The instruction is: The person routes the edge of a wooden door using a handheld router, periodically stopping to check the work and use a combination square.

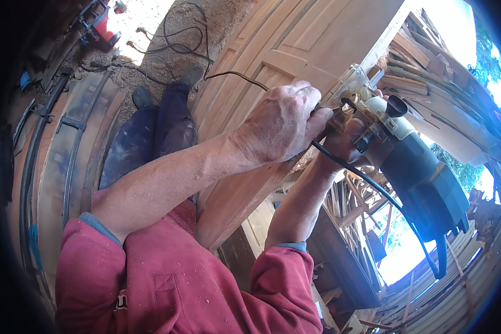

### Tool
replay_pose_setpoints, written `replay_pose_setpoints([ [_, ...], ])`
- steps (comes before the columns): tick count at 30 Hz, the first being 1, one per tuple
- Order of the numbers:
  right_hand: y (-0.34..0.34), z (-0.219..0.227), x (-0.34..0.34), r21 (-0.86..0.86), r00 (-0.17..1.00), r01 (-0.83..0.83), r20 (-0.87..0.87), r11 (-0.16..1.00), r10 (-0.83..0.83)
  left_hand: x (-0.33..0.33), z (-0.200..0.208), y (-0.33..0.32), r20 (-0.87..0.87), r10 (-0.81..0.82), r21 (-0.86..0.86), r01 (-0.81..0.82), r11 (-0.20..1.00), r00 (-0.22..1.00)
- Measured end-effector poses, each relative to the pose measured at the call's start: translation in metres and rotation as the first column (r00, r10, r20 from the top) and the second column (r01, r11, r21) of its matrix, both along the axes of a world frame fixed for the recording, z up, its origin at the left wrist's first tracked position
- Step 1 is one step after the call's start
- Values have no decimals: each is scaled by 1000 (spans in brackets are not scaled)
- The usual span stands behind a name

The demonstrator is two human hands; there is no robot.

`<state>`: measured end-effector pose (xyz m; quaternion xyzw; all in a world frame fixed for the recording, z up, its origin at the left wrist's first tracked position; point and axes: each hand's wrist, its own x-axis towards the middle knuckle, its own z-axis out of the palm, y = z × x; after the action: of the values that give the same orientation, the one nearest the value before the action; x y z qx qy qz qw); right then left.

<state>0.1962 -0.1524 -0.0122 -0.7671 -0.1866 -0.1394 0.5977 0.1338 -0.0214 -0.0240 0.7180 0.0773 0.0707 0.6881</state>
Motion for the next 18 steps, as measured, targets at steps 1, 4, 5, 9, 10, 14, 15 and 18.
replay_pose_setpoints([
  [1, -8, -2, 2, 1, 1000, 12, -20, 1000, -12, 1, 0, -1, -4, -8, 2, 8, 1000, 1000],
  [4, -4, -1, 3, 25, 998, 21, -54, 999, -19, 1, -2, 0, 15, -2, -21, 2, 1000, 1000],
  [5, -1, 0, 2, 25, 998, 16, -54, 1000, -15, 0, -1, 1, -4, 3, -7, -3, 1000, 1000],
  [9, 4, 2, 2, 17, 1000, 5, -30, 1000, -4, -3, 1, 3, -37, -7, -64, 5, 998, 999],
  [10, 2, 3, 2, 31, 999, -5, -54, 1000, 6, -3, 2, 3, -34, -6, -68, 4, 998, 999],
  [14, 1, 3, 4, -8, 998, 42, -40, 999, -42, -1, 0, 1, -38, 9, -33, -10, 999, 999],
  [15, -2, 1, 4, -10, 998, 40, -39, 999, -40, 0, -1, 1, -25, 7, -7, -7, 1000, 1000],
  [18, -5, -2, 6, -35, 1000, -24, 17, 999, 25, -3, 1, 2, -10, 7, -55, -7, 998, 1000],
])
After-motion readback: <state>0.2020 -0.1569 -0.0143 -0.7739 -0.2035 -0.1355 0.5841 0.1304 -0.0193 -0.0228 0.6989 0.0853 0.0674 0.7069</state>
